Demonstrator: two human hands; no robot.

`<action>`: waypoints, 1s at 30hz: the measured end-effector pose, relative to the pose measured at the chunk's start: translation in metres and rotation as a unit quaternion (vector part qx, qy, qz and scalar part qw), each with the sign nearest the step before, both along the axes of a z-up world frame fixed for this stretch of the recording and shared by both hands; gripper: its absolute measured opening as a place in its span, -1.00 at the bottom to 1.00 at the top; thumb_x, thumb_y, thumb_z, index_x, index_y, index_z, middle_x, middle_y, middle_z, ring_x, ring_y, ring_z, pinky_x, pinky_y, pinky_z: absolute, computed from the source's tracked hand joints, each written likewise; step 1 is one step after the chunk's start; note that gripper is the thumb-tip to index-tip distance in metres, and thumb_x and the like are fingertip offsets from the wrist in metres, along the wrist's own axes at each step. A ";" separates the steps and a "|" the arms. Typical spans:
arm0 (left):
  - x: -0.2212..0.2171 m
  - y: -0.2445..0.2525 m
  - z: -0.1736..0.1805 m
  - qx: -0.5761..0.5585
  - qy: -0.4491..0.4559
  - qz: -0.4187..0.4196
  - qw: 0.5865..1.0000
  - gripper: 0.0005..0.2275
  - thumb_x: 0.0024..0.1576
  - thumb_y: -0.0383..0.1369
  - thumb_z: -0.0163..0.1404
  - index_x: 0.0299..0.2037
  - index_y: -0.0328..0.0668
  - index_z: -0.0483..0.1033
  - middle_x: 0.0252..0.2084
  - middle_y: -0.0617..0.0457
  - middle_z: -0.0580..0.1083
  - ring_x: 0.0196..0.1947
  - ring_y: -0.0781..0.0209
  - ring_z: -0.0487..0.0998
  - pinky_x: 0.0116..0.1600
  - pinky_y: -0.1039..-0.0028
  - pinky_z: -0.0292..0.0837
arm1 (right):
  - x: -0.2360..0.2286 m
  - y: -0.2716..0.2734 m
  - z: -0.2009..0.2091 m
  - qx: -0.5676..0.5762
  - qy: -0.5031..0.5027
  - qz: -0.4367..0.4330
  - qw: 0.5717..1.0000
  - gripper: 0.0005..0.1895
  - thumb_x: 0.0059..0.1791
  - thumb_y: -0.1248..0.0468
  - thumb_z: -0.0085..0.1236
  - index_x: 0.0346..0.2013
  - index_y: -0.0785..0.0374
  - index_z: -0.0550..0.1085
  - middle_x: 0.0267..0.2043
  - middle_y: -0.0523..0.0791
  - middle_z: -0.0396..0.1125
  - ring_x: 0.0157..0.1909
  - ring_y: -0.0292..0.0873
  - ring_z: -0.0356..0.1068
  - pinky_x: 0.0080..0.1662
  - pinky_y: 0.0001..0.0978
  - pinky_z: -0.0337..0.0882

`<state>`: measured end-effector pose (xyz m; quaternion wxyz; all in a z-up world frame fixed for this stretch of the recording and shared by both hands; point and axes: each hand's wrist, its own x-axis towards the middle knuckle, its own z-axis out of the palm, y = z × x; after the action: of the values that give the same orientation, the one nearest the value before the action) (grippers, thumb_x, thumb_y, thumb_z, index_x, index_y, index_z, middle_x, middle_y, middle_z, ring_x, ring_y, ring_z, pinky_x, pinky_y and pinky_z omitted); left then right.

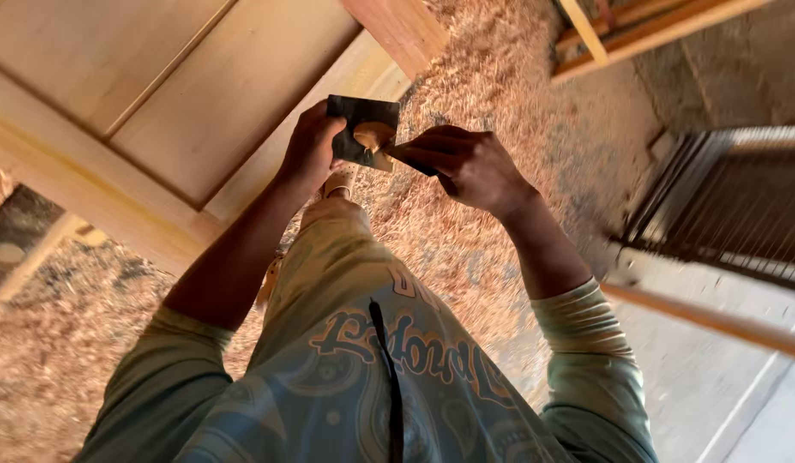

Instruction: The person applies wood filler to a wooden frame using a putty knife, then smooths and levels the filler with sandpaper. The person repeatedly applies filler and sands the surface to achieve a smooth finish.

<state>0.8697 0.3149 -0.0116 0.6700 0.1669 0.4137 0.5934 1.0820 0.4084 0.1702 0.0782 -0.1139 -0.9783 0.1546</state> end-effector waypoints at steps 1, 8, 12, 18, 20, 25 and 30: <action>0.001 0.011 0.002 -0.009 0.016 0.013 1.000 -0.88 0.21 -0.41 -0.13 -0.18 -0.23 0.46 -0.50 0.12 0.38 -0.65 0.40 0.31 -0.60 0.54 0.15 | -0.003 0.017 0.003 0.005 -0.010 0.020 1.000 -0.42 -0.09 0.63 0.05 0.14 0.08 0.56 -0.03 -0.16 0.56 -0.01 -0.16 0.56 -0.17 -0.35 0.57; -0.005 0.071 -0.007 -0.054 -0.023 0.169 0.984 -0.85 0.18 -0.41 -0.12 -0.14 -0.24 0.47 -0.47 0.13 0.39 -0.62 0.38 0.35 -0.63 0.53 0.13 | -0.031 0.113 -0.027 -0.051 -0.065 0.139 0.987 -0.48 -0.18 0.51 0.22 0.05 0.09 0.58 -0.01 -0.13 0.54 -0.02 -0.13 0.56 -0.07 -0.35 0.60; -0.014 0.068 -0.016 -0.050 0.032 0.310 0.949 -0.88 0.22 -0.40 -0.15 -0.14 -0.18 0.43 -0.49 0.12 0.40 -0.68 0.37 0.33 -0.63 0.52 0.17 | -0.045 0.183 -0.087 -0.083 -0.120 0.169 0.975 -0.73 0.03 0.47 0.19 -0.03 0.12 0.61 -0.03 -0.14 0.54 -0.10 -0.15 0.56 -0.08 -0.34 0.58; -0.015 0.045 0.002 0.057 0.016 0.457 0.887 -0.90 0.32 -0.45 -0.15 -0.07 -0.23 0.42 -0.46 0.06 0.37 -0.68 0.30 0.24 -0.59 0.48 0.08 | -0.083 0.265 -0.189 0.006 -0.151 0.228 0.962 -0.71 0.05 0.40 0.08 0.02 0.11 0.58 0.03 -0.16 0.52 -0.05 -0.12 0.54 -0.11 -0.25 0.56; 0.016 0.035 0.009 0.070 -0.001 0.511 0.857 -0.91 0.34 -0.47 -0.15 -0.06 -0.24 0.42 -0.46 0.04 0.37 -0.69 0.29 0.22 -0.56 0.48 0.09 | -0.077 0.273 -0.217 0.016 -0.110 0.280 0.954 -0.69 0.02 0.40 0.09 0.04 0.11 0.57 0.06 -0.17 0.52 -0.02 -0.09 0.53 -0.11 -0.23 0.55; 0.136 0.051 0.009 -0.020 -0.043 0.675 0.736 -0.86 0.29 -0.48 -0.20 -0.07 -0.24 0.43 -0.40 0.02 0.40 -0.63 0.30 0.26 -0.56 0.49 0.10 | -0.038 0.272 -0.254 0.070 0.016 0.355 0.932 -0.60 -0.13 0.23 0.23 -0.02 0.30 0.53 0.03 0.00 0.49 0.01 0.03 0.52 -0.12 -0.21 0.53; 0.224 0.087 0.002 -0.076 -0.086 0.760 0.640 -0.90 0.26 -0.47 -0.19 -0.13 -0.18 0.40 -0.42 0.04 0.37 -0.63 0.30 0.28 -0.59 0.50 0.12 | -0.069 0.310 -0.265 -0.017 -0.047 0.382 0.923 -0.65 -0.06 0.38 0.16 0.02 0.19 0.56 0.01 -0.04 0.50 -0.01 -0.05 0.54 -0.13 -0.23 0.57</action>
<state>1.0938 0.4015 -0.0099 0.0263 -0.3099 0.3791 0.8715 1.0129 0.7183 -0.0944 -0.0346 0.2604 -0.9473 0.1836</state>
